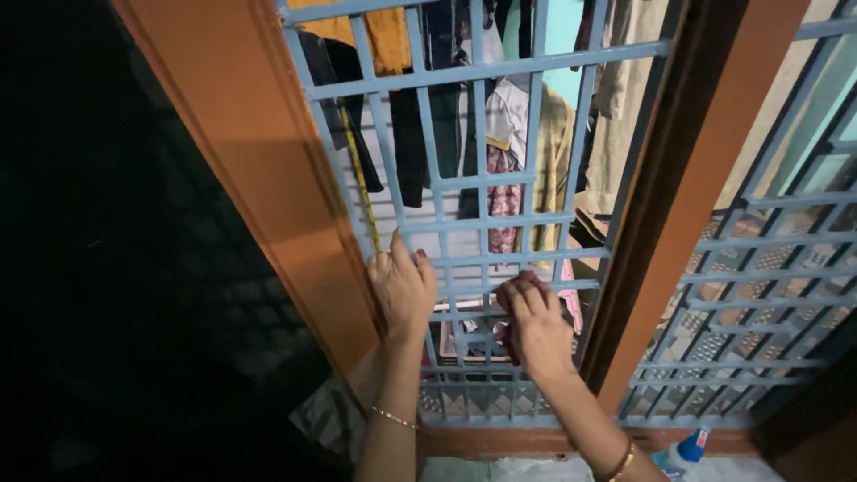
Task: The person cleans the metal grills of a window using a cloth and a spray bottle, wiping the horizontal and vertical bars across the frame.
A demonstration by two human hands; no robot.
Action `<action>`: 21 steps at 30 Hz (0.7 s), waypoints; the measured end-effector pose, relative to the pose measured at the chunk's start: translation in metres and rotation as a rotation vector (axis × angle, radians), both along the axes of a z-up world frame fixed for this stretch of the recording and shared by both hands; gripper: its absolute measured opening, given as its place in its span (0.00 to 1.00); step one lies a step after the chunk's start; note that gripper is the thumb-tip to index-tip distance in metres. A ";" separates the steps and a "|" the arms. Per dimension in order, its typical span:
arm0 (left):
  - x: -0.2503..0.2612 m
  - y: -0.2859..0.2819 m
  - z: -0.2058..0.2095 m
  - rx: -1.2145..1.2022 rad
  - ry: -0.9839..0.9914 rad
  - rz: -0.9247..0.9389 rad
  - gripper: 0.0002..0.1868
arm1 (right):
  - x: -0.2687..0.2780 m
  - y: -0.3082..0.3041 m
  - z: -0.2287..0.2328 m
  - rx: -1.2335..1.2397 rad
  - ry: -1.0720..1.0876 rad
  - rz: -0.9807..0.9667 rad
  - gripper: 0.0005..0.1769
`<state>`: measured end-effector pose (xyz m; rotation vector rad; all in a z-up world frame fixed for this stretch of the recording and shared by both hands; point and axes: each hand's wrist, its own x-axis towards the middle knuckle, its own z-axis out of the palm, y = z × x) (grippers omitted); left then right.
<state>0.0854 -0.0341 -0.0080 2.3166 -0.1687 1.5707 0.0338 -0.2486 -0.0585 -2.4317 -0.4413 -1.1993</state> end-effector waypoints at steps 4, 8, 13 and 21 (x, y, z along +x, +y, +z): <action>-0.002 0.004 0.002 0.032 0.049 0.006 0.30 | -0.004 -0.034 0.006 -0.061 0.103 -0.177 0.32; -0.005 0.000 0.006 0.018 0.056 -0.009 0.30 | -0.010 -0.065 0.006 0.036 0.098 -0.248 0.34; -0.012 0.000 0.013 0.018 0.085 -0.037 0.30 | 0.007 -0.022 -0.017 -0.027 0.096 -0.218 0.24; -0.018 0.012 0.017 0.028 0.211 -0.147 0.33 | 0.009 0.024 0.016 -0.185 0.130 -0.014 0.33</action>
